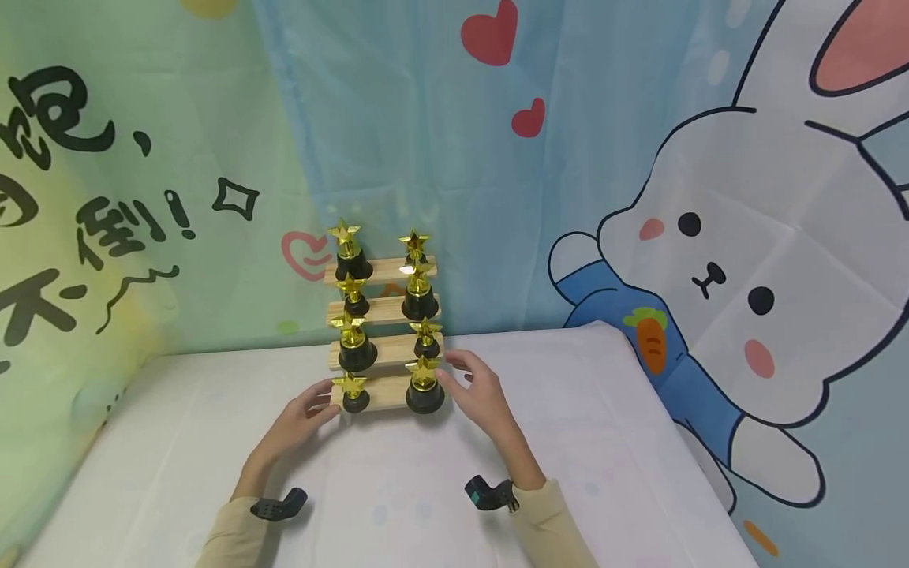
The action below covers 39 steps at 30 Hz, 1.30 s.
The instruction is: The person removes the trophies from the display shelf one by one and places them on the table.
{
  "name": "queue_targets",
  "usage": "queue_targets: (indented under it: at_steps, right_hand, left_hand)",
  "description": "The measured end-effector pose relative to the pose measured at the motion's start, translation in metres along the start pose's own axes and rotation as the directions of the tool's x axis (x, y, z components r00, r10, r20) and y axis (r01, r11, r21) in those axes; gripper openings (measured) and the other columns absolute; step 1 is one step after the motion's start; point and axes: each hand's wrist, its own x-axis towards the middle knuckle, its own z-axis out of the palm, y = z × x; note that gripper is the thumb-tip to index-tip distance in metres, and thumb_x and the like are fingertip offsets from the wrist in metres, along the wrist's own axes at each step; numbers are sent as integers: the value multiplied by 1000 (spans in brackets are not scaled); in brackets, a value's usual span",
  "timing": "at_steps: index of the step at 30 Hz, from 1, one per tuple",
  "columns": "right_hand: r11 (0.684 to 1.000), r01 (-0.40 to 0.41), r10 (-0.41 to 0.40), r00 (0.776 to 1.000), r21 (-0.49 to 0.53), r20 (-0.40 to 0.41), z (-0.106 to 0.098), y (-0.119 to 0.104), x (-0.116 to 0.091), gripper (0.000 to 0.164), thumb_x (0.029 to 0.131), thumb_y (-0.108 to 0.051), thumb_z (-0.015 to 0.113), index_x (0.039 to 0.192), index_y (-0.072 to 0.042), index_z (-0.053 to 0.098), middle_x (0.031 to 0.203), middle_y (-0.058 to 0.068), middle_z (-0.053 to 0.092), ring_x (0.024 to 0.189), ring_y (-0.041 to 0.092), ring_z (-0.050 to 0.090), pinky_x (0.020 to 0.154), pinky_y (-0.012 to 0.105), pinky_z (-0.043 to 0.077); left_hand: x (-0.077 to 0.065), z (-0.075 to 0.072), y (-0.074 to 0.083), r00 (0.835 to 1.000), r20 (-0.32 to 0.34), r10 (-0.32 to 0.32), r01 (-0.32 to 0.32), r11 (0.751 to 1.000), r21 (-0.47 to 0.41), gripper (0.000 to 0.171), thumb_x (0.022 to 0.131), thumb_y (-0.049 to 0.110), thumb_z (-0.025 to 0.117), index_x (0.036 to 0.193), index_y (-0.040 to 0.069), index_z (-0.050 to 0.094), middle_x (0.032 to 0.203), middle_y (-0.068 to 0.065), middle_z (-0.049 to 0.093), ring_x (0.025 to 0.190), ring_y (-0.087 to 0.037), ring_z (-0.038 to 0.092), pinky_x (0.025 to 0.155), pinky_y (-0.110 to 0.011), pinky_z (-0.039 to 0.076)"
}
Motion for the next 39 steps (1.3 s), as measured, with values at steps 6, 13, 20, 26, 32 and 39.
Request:
queue_targets:
  at_steps: [6,13,20,26,32,39]
  right_hand:
    - [1000,6,-6,1000,12,27,4,-4,4,40,96,-32,61,130,-12,58,134,9,60,125,29,55,103,48,44]
    - [1000,3,-3,1000,8,18,11,-3,8,36,97,-28,60,128,-11,60,131,10,62,121,28,59,100,46,47]
    - [1000,21,-21,999,14,25,13,-1,10,34,97,-26,60,126,-9,61,129,12,63,119,29,60,98,46,48]
    - [1000,20,-21,999,6,38,13,0,13,33,97,-27,60,125,-10,62,127,11,64,118,28,60,98,45,49]
    - [999,32,-34,998,39,47,12,2,14,32,97,-26,59,124,-9,62,123,13,65,115,29,61,98,45,48]
    - [997,52,-55,996,56,67,10,5,15,29,98,-22,58,124,-8,61,119,14,66,111,27,63,96,43,50]
  left_hand:
    - [1,1,-6,1000,2,6,-6,1000,6,60,91,35,67,143,18,44,133,-16,59,119,-31,60,102,-44,46]
    - [0,5,-8,999,-11,-34,34,999,-7,58,91,38,66,142,25,42,125,-13,66,117,-26,62,97,-38,47]
    - [-1,7,-9,997,-30,-66,66,998,9,56,92,35,65,143,27,42,124,-11,67,116,-25,62,99,-40,46]
    - [-1,9,-5,996,-42,-77,78,997,26,56,96,29,62,146,21,39,127,-17,64,120,-31,59,102,-47,44]
    - [-1,7,-5,997,-51,-65,67,997,32,55,94,35,63,143,27,41,123,-13,67,116,-26,62,100,-43,45]
    - [-1,7,-8,997,-40,-66,67,998,23,58,91,44,65,143,29,42,121,-9,68,113,-21,63,96,-39,47]
